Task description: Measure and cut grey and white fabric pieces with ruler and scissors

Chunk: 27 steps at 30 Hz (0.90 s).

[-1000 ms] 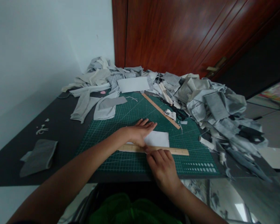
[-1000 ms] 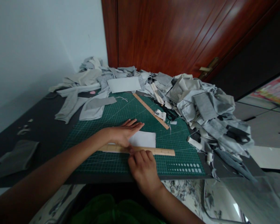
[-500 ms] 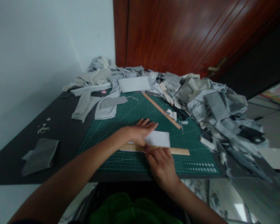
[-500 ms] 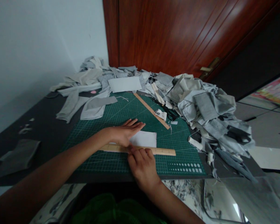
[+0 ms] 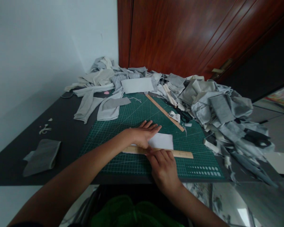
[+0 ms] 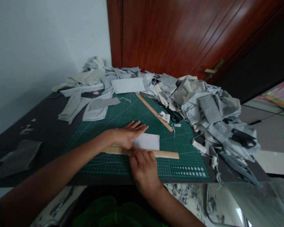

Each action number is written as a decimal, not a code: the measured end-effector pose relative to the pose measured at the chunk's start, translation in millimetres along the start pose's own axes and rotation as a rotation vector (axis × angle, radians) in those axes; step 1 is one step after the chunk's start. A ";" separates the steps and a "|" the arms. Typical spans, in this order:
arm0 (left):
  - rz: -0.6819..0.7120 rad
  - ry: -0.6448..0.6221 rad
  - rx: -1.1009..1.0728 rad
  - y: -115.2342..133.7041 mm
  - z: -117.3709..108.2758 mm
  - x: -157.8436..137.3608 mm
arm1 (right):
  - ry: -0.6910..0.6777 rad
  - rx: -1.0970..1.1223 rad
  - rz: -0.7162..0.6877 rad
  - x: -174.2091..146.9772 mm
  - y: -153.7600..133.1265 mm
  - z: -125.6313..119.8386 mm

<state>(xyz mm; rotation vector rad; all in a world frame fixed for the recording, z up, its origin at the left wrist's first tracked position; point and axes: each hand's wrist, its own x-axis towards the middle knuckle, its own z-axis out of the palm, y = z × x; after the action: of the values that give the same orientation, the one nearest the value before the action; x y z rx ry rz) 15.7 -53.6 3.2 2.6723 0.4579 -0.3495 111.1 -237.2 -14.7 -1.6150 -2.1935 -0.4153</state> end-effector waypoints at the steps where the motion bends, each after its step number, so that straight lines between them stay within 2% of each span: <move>1: 0.000 -0.005 -0.001 0.3 -0.5 -0.3 | 0.003 0.004 -0.001 1.5 -1.6 0.9; 9: -0.005 -0.005 0.003 8.2 -9.5 -8.9 | 0.034 -0.005 -0.055 19.3 -22.4 10.9; 16: 0.008 0.022 -0.004 6.7 -9.3 -12.2 | 0.007 -0.032 -0.049 31.2 -33.9 15.4; 20: -0.001 0.012 0.014 5.4 -7.0 -9.2 | -0.017 -0.070 -0.055 24.5 -28.9 10.8; 27: -0.011 -0.005 0.035 4.2 -2.7 -2.7 | -0.137 -0.135 -0.019 4.3 -5.3 -8.3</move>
<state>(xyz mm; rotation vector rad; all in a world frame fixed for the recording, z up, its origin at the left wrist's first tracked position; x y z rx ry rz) 15.2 -56.8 7.9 2.7030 0.4689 -0.3712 105.9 -238.8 -5.5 -1.7415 -2.3273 -0.4802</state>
